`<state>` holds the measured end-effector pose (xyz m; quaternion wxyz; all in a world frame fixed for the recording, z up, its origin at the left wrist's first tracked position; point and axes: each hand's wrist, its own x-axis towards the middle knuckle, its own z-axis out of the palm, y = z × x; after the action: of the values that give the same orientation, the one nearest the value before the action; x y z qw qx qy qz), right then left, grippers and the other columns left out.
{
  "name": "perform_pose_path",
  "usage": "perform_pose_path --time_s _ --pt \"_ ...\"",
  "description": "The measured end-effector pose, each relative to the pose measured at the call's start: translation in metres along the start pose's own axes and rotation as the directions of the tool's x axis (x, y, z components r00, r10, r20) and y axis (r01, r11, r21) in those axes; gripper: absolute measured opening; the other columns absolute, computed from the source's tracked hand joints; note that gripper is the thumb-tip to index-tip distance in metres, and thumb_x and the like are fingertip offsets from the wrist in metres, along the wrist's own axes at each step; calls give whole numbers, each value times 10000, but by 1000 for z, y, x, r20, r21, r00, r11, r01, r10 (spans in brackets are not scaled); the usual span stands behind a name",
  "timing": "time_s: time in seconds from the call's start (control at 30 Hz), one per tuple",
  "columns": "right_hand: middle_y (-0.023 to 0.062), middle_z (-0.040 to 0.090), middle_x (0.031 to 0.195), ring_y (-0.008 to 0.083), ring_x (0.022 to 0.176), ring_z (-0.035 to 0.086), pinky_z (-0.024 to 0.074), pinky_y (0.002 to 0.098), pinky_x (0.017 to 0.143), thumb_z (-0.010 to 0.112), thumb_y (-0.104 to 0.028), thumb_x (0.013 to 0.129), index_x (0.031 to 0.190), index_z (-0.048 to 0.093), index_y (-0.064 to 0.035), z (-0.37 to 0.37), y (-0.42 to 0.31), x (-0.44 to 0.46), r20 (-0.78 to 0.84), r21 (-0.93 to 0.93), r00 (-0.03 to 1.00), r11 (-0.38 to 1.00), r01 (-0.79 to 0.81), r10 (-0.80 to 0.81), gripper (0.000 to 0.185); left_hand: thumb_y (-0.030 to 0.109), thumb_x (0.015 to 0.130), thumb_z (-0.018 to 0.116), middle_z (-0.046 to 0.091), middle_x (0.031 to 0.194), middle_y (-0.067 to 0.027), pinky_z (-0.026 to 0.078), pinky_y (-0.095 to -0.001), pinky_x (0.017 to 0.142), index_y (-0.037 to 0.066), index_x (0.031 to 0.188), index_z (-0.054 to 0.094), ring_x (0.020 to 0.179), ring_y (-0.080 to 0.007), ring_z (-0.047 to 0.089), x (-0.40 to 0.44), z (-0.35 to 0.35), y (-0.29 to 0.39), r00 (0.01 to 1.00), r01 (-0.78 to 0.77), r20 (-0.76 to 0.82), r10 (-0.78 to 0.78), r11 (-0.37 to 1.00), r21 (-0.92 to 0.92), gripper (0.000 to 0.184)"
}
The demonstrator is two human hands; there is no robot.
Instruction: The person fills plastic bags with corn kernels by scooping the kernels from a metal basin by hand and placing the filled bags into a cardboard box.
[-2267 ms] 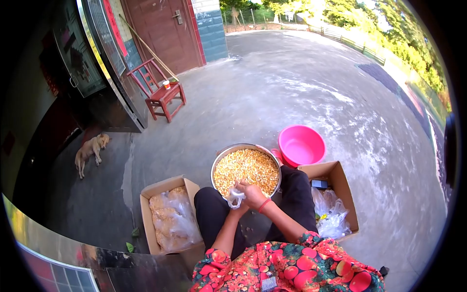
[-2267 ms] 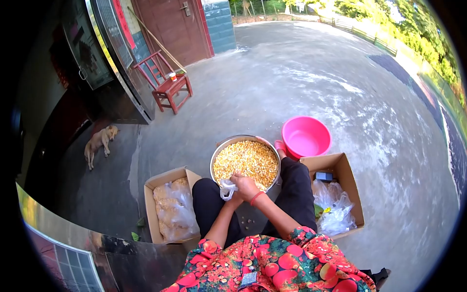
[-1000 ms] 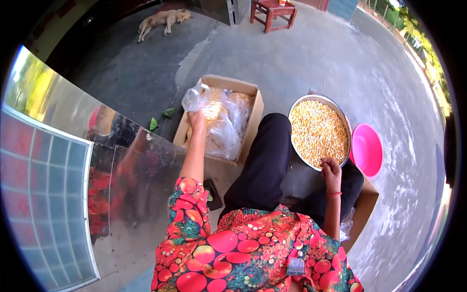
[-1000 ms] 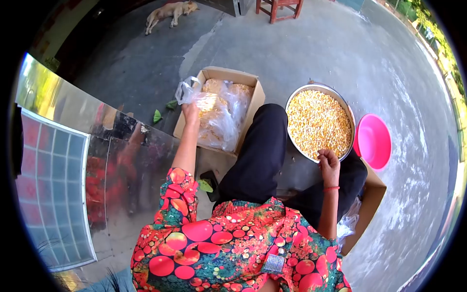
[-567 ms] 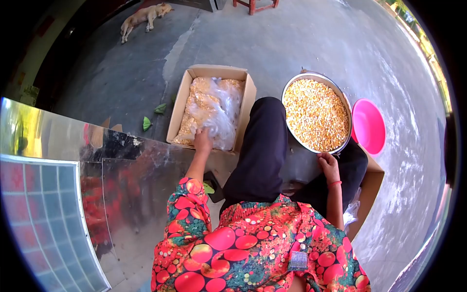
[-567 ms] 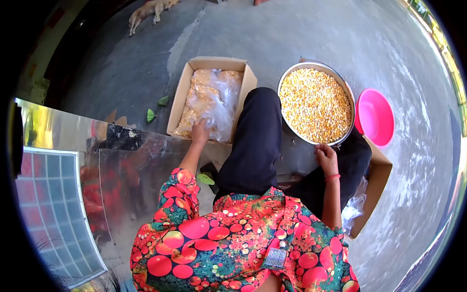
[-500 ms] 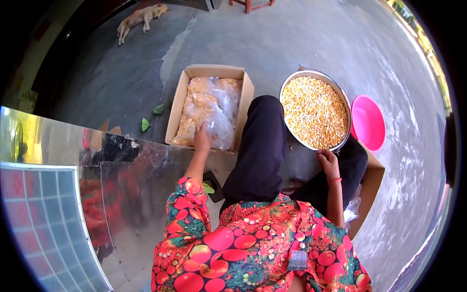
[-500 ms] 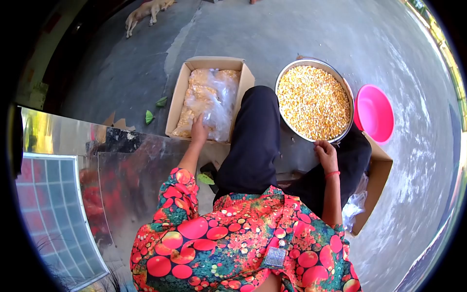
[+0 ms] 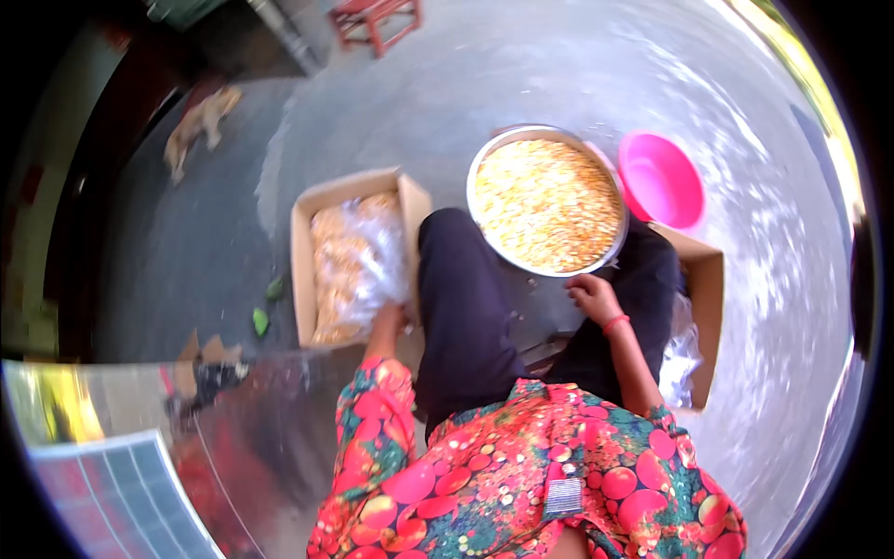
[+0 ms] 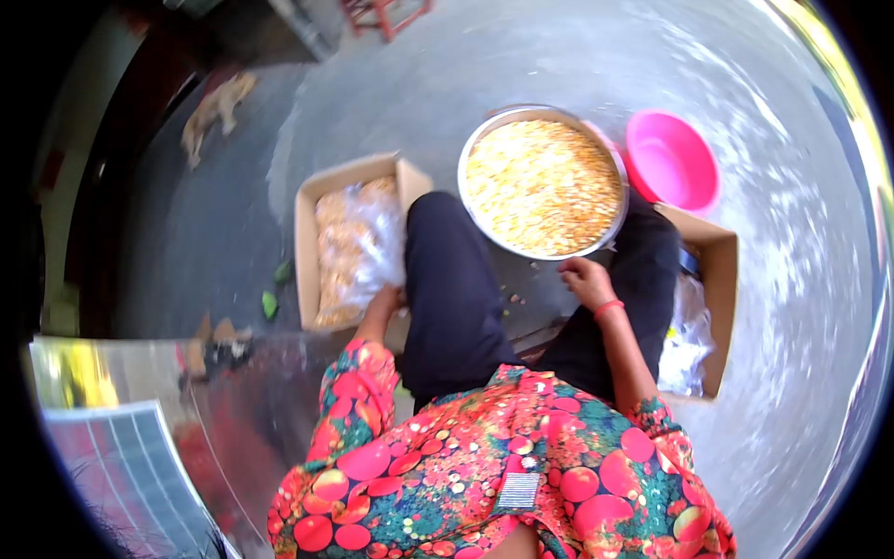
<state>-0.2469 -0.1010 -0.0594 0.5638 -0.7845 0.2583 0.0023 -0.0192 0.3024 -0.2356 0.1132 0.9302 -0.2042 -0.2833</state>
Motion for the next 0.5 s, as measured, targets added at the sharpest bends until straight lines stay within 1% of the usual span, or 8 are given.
perform_pose_path --time_s 0.03,0.07,0.17,0.2,0.27,0.33,0.4,0.5 --pt "38 601 729 91 639 547 456 230 579 529 -15 769 872 613 -12 0 -4 -4 -7 -55 999 998 39 -40 132 101 658 630 576 1056 -170 461 -390 797 127 1122 560 953 -309 569 9 4 -9 1000 8 31 -4 992 -125 470" --pt "35 602 747 86 649 546 458 231 583 530 -16 774 880 611 -10 2 -8 -6 -10 -115 997 991 72 -74 133 112 665 634 592 1025 -171 466 -380 789 107 1104 576 923 -302 587 -20 -48 38 989 75 128 -68 996 -53 443" --pt "73 631 758 135 683 592 475 267 622 549 -39 751 855 621 -24 4 -2 -2 -29 -193 990 973 129 -137 128 225 680 671 575 1076 -164 438 -370 846 59 1106 564 985 -300 557 -14 -74 33 992 -2 129 -14 993 121 470" --pt "83 637 766 153 700 605 478 278 636 556 -49 743 850 623 -31 4 -3 -1 -35 -232 988 962 140 -152 128 266 669 685 581 1060 -163 426 -369 862 62 1076 580 984 -302 553 -28 -91 44 1000 -4 -1 4 988 152 468" --pt "104 634 765 235 717 613 476 321 669 550 -93 721 809 636 -72 5 -6 -1 -66 -185 985 972 145 -159 124 236 661 693 565 1092 -155 420 -375 867 60 1107 547 1012 -307 532 -49 -121 64 1000 21 -20 -18 983 181 501" --pt "105 634 769 247 734 614 476 332 674 549 -95 716 813 637 -78 5 -6 -2 -93 -197 980 968 152 -173 132 174 662 688 501 1171 -161 382 -385 913 59 1178 475 1079 -325 471 -68 -137 85 950 107 -296 -95 994 25 570" --pt "103 634 770 254 741 613 477 339 677 544 -99 713 810 631 -80 7 -3 -1 -81 -258 972 947 193 -220 132 110 673 662 438 1220 -164 334 -397 953 61 1215 421 1139 -337 402 -68 -128 80 845 -331 -422 329 941 71 596" --pt "103 633 778 258 746 612 477 343 674 544 -101 705 813 629 -83 11 4 2 -72 -283 973 940 193 -221 139 85 707 617 412 1233 -203 342 -405 937 39 1192 438 1132 -365 395 -69 -105 74 862 -502 -98 497 865 -30 519"
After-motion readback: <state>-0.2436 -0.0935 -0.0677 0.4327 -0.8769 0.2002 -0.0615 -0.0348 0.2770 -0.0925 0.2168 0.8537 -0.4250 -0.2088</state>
